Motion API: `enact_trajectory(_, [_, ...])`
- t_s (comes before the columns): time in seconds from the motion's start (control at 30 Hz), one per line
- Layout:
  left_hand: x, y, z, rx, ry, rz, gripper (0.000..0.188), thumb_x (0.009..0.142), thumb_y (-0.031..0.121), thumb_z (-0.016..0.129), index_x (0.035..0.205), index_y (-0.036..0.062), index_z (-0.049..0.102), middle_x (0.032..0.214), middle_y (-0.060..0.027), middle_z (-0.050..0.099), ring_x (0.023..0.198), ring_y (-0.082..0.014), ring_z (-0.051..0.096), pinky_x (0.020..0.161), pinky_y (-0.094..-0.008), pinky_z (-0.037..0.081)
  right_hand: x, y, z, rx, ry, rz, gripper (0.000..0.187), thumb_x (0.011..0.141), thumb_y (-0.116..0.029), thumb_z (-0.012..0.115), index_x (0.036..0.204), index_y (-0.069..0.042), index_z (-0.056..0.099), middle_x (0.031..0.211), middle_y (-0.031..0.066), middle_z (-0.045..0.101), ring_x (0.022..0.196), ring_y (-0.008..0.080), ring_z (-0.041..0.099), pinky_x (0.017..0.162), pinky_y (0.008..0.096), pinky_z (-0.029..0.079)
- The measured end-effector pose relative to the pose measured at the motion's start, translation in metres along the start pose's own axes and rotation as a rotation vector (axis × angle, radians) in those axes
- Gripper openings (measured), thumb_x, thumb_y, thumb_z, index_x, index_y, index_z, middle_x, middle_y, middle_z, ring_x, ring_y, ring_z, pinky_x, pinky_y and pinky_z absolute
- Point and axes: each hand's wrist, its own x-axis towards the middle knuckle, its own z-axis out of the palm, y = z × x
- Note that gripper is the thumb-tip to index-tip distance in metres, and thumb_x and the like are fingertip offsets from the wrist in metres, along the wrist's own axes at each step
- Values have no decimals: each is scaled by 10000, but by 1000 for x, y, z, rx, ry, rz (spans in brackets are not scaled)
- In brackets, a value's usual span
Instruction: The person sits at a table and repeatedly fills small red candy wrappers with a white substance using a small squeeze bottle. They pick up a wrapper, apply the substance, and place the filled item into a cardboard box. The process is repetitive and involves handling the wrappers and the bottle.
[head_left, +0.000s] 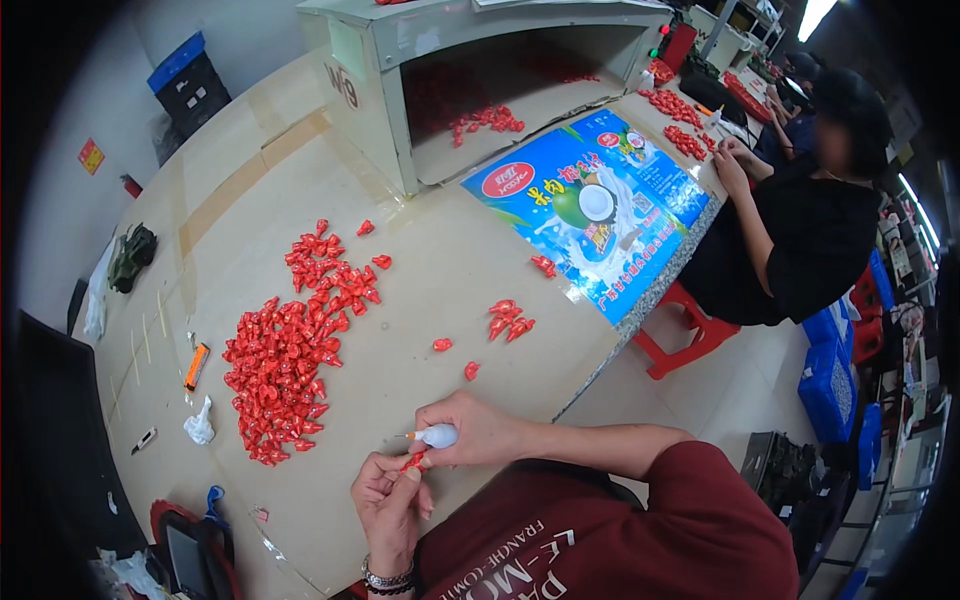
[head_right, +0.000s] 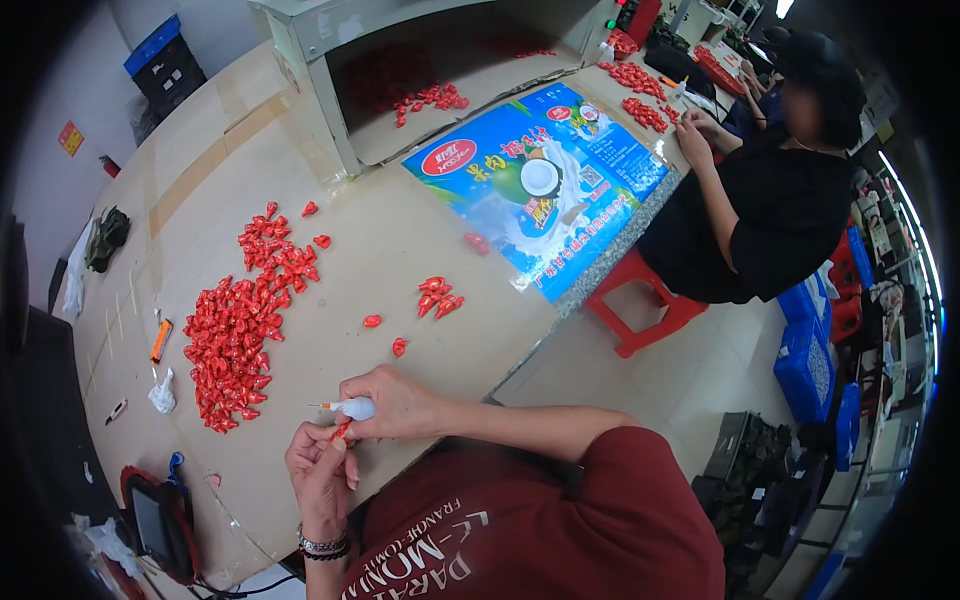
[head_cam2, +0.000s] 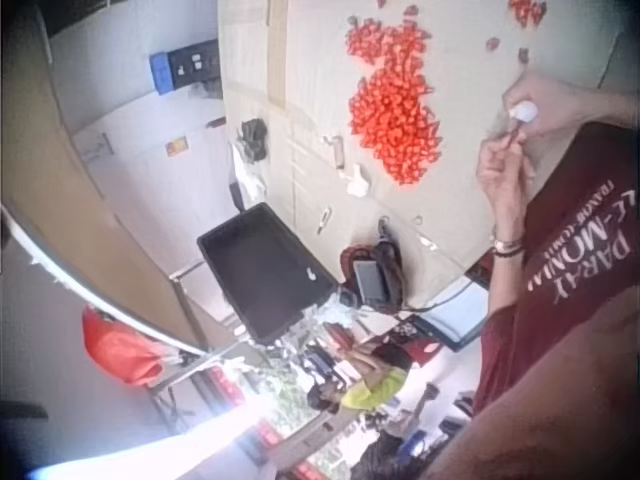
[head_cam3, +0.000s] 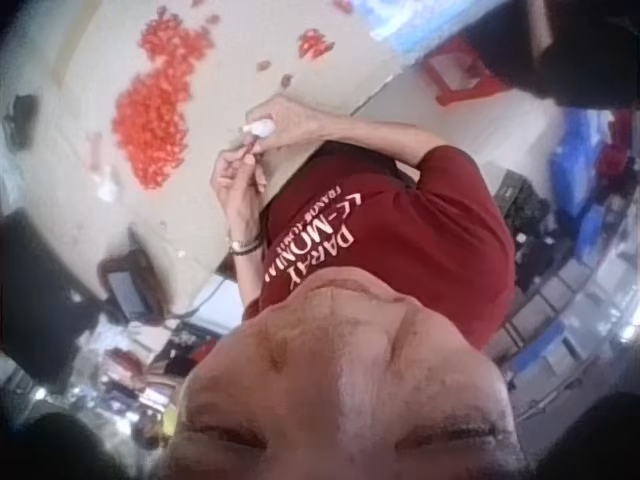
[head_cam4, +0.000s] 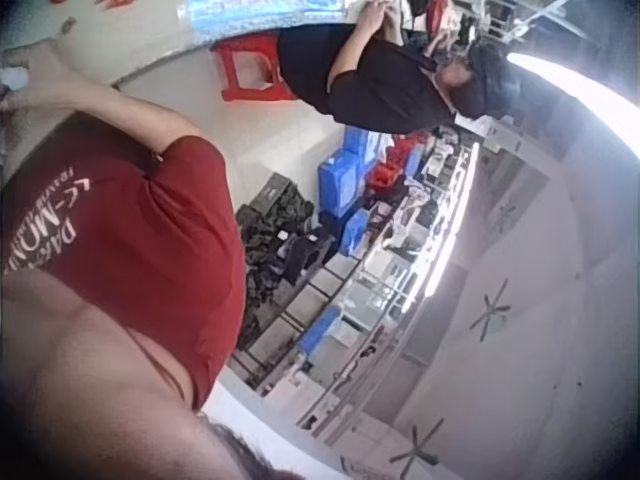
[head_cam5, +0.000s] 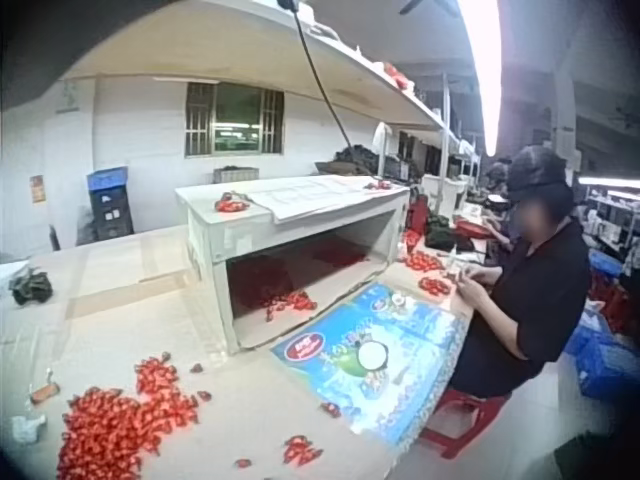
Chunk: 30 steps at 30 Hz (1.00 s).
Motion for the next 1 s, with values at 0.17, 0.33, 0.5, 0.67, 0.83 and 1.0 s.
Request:
enact_trajectory(0.17, [-2,-2,1,-2,9,26,40,899,8,570,913,1,533,746,-97,635,459,-107,527,392,-206,376,-4,-2,0,58,-12,20,113,786,-80,693,847,-10,630,691,29,626,601,55,570,521,232,434])
enact_trajectory(0.33, [-1,-3,5,8,4,30,37,901,13,570,911,4,536,725,-99,638,444,-102,518,388,-204,372,-7,-7,-4,33,0,18,114,785,-84,691,846,-8,632,679,37,626,591,63,571,518,234,435])
enact_trajectory(0.5, [2,-4,7,13,17,18,45,905,28,579,911,5,540,715,-90,631,455,-96,519,391,-204,374,-4,1,-4,11,32,-19,130,773,-89,711,841,-8,636,680,36,620,592,60,566,530,236,445])
enact_trajectory(0.67, [0,-2,-3,33,17,-17,55,911,34,580,939,-5,552,689,-65,611,479,-84,523,411,-200,385,1,6,5,-47,74,-50,131,773,-85,733,835,-12,644,722,20,628,611,39,557,532,222,454])
enact_trajectory(0.83, [0,-3,-5,40,-30,4,51,910,28,579,948,-3,564,658,-34,583,481,-68,515,414,-194,383,-5,-10,6,64,85,144,105,776,-39,727,834,-5,646,726,-5,611,588,37,557,498,187,444])
enact_trajectory(1.0, [1,-9,-8,13,-37,27,40,908,23,574,938,-3,575,642,-24,574,486,-53,519,408,-180,380,-1,-6,7,48,87,154,102,767,-10,725,826,-6,641,741,7,603,572,39,553,466,179,419])
